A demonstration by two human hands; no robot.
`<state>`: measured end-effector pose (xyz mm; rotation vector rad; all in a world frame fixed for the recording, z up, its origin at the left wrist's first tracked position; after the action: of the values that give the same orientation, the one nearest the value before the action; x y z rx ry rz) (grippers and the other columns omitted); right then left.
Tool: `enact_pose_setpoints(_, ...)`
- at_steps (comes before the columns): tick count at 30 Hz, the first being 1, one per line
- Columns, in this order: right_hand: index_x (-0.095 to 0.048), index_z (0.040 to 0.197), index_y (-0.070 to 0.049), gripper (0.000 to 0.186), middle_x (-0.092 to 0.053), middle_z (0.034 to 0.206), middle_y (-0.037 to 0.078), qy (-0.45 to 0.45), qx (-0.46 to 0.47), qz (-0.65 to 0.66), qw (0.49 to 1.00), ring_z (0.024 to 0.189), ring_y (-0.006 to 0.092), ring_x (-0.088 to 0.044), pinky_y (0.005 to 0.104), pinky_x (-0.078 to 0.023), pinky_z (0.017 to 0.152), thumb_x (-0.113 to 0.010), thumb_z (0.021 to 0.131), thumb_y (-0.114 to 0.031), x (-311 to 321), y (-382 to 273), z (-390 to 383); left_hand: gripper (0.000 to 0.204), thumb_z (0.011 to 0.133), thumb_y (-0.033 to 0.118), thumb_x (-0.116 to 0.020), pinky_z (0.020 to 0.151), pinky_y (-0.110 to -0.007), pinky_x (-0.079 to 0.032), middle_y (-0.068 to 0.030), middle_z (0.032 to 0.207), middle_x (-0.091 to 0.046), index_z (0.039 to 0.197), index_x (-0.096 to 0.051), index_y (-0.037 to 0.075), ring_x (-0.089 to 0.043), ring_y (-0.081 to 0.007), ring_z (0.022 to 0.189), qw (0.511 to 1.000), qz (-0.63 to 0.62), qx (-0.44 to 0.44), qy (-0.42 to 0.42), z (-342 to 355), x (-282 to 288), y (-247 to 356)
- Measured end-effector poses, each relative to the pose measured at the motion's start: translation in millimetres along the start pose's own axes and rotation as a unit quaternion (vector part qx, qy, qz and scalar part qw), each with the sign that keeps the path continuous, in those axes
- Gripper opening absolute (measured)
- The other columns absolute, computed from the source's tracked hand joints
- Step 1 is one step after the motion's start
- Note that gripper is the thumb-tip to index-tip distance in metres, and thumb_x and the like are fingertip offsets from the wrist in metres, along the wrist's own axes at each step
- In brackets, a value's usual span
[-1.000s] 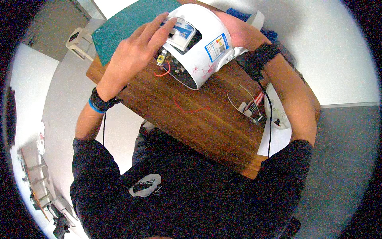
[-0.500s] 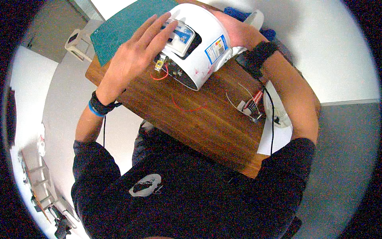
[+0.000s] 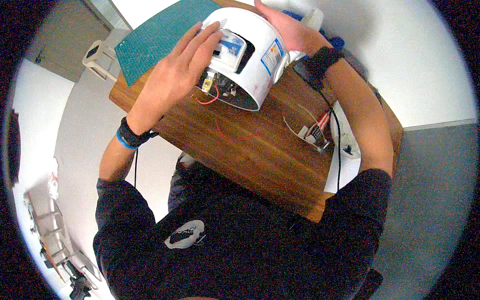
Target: The person works on the internal wiring of a white ceiling light fixture, using a screwdriver to tighten connections and adjusting wires by hand. The person manipulates red and white wires and secures components inside the fixture housing.
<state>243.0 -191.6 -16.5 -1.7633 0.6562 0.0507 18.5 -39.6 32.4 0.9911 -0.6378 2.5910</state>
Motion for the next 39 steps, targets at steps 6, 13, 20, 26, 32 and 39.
enact_pose_setpoints(6,-0.051,0.149,0.004,0.081,-0.059,0.148,0.019,0.047,0.195,-0.275,0.94,0.132,0.0267,-0.059,0.0402,-0.046,0.115,-0.024,0.112,-0.063,-39.3,-53.4,-6.6,0.051,0.091,0.009,-0.064,0.092,-0.035,-0.063,-0.0205,0.139,-0.062,0.138,-0.052,-0.004,-0.067,-0.0399,0.12,0.998,0.065,0.018,0.019,3.2,1.5,4.4)
enact_pose_setpoints(13,-0.058,0.138,-0.002,0.034,-0.065,0.127,0.012,0.288,0.382,-0.519,0.708,0.114,0.0222,-0.064,0.0394,-0.053,0.103,-0.051,0.113,-0.025,-31.9,-49.6,-88.7,0.046,0.093,0.008,-0.064,0.093,-0.035,-0.063,-0.0225,0.138,-0.062,0.136,-0.053,-0.004,-0.067,-0.0381,0.121,0.992,0.124,0.039,0.006,8.8,2.0,17.0)
enact_pose_setpoints(20,-0.068,0.124,-0.004,0.032,-0.073,0.112,0.008,0.331,0.221,-0.698,0.595,0.099,0.0152,-0.067,0.0316,-0.055,0.087,-0.061,0.108,-0.032,-18.4,9.7,-213.3,0.042,0.095,0.003,-0.061,0.09,-0.036,-0.065,-0.0192,0.139,-0.061,0.135,-0.051,-0.002,-0.065,-0.0365,0.124,0.994,0.081,0.069,0.02,22.8,4.4,21.1)
enact_pose_setpoints(26,-0.072,0.112,-0.004,0.023,-0.067,0.09,0.002,0.33,-0.05,-0.615,0.714,0.088,0.0102,-0.06,0.0269,-0.05,0.082,-0.068,0.104,-0.025,49.9,46.5,-317.9,0.043,0.098,0.003,-0.057,0.098,-0.043,-0.061,-0.0234,0.144,-0.058,0.14,-0.049,-0.002,-0.059,-0.0426,0.132,0.997,0.035,0.074,-0.007,25.2,5.7,17.4)
enact_pose_setpoints(32,-0.068,0.127,-0.006,0.037,-0.071,0.116,0.011,0.286,-0.125,-0.636,0.706,0.107,0.0254,-0.067,0.0379,-0.055,0.091,-0.075,0.098,-0.028,40.2,104.9,-335.1,0.049,0.096,-0.001,-0.059,0.101,-0.046,-0.059,-0.0256,0.147,-0.055,0.143,-0.046,-0.004,-0.057,-0.0448,0.134,0.992,0.043,0.115,-0.041,17.8,19.5,17.9)
enact_pose_setpoints(39,-0.071,0.124,-0.009,0.032,-0.073,0.115,0.015,0.328,-0.159,-0.658,0.659,0.1,0.0304,-0.07,0.0421,-0.057,0.089,-0.074,0.097,-0.027,38.3,85.1,-340.2,0.056,0.095,-0.002,-0.062,0.102,-0.047,-0.059,-0.0304,0.147,-0.052,0.147,-0.042,-0.008,-0.057,-0.0473,0.132,0.987,0.046,0.125,-0.089,33.2,49.9,31.6)
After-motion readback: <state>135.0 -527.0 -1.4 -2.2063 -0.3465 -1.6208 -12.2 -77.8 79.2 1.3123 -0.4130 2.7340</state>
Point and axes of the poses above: each hand's wrist, its own z-axis towards the middle knuckle, its own x-axis out of the back of the hand, y = z × x, the point moved 5 cm from there along z, towards the middle knuckle
